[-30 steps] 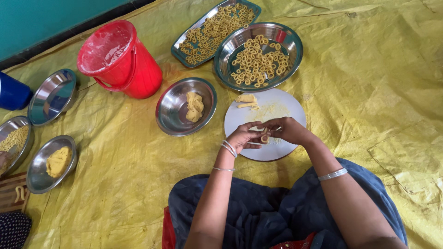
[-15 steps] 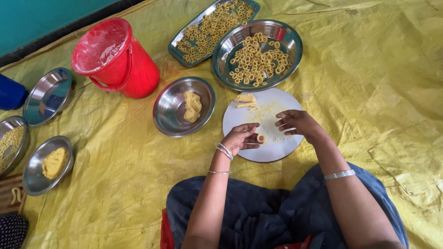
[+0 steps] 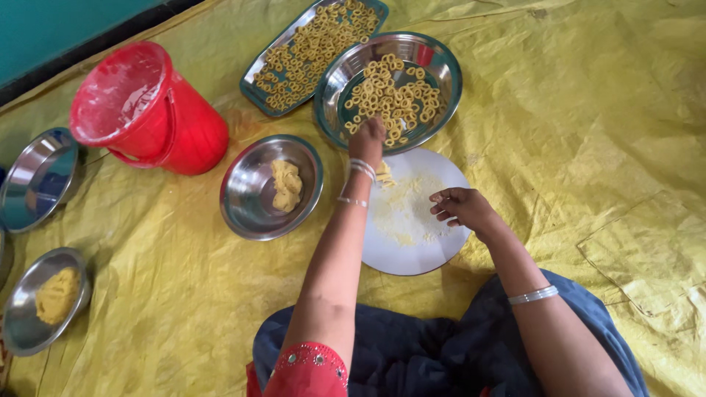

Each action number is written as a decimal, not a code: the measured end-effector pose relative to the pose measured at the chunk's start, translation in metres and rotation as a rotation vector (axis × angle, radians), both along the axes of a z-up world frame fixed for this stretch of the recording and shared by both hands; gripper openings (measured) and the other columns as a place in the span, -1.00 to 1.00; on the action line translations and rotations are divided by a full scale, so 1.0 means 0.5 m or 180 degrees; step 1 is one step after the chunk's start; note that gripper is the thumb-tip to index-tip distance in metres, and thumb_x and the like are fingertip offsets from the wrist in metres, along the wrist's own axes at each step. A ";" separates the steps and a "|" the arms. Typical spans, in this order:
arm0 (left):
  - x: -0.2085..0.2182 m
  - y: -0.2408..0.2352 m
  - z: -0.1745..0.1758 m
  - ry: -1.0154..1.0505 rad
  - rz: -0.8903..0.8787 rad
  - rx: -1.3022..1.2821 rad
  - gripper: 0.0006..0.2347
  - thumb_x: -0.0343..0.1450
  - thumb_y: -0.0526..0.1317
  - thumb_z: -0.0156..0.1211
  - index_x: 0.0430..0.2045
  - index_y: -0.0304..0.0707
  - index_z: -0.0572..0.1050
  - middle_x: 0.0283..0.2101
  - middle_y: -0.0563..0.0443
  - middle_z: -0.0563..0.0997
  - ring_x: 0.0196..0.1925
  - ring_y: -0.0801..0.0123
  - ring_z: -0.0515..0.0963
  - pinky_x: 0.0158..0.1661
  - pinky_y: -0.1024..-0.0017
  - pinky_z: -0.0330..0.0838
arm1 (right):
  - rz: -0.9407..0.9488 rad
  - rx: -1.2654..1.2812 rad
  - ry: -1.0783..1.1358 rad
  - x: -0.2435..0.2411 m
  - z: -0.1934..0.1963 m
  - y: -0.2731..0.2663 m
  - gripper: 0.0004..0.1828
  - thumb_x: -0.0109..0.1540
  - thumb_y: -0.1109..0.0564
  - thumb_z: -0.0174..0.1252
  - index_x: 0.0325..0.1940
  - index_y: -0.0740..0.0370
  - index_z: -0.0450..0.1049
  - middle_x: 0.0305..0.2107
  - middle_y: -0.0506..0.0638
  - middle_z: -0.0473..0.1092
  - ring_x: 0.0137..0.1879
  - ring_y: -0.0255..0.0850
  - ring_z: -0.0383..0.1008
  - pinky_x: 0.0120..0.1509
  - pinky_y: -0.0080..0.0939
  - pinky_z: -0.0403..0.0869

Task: The person rolls small pieces of dough into thin ropes on a white plate, then joins the ends to form rings. The finished rings are placed into a nearby metal bowl. The person repeats this process continuously.

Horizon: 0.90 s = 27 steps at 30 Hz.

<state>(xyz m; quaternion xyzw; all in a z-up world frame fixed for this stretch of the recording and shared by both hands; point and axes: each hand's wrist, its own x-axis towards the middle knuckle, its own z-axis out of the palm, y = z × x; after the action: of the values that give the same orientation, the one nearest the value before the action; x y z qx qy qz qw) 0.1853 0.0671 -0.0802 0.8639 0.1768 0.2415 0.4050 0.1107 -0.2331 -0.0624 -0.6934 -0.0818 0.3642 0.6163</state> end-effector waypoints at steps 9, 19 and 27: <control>-0.182 -0.099 -0.023 0.0757 -0.0948 0.3280 -0.96 0.25 -0.34 0.26 -0.60 -0.21 0.63 -0.14 -0.06 0.50 -0.01 0.13 0.50 -0.27 0.27 0.57 | 0.0057 -0.0333 -0.0197 -0.010 -0.019 0.011 -0.74 0.31 0.07 0.15 0.02 0.20 0.58 -0.30 -0.06 0.60 -0.25 -0.31 0.59 -0.18 -0.24 0.50; -0.220 -0.111 0.005 0.0652 -0.0972 0.3490 -0.98 0.27 -0.34 0.26 -0.58 -0.22 0.59 -0.14 0.01 0.49 -0.07 0.21 0.53 -0.32 0.30 0.57 | -0.0029 -0.0673 -0.0840 -0.019 -0.019 0.018 -0.72 0.24 0.08 0.18 -0.01 0.10 0.65 -0.32 -0.04 0.63 -0.24 -0.28 0.61 -0.14 -0.20 0.54; -0.270 -0.116 0.033 0.0811 -0.1240 0.2867 -0.93 0.31 -0.37 0.21 -0.42 -0.19 0.56 -0.26 0.03 0.62 -0.09 0.16 0.57 -0.27 0.27 0.57 | 0.0385 -0.1163 -0.2252 -0.064 0.013 0.066 -0.67 0.18 -0.09 0.34 0.04 -0.16 0.66 -0.36 0.08 0.61 -0.21 -0.12 0.64 0.00 -0.12 0.56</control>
<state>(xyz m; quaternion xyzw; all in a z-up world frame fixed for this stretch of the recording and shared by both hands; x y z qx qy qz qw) 0.0504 0.0091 -0.0635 0.9924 -0.0614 0.1064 0.0049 0.0789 -0.1999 -0.0557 -0.8681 -0.2635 0.1472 0.3942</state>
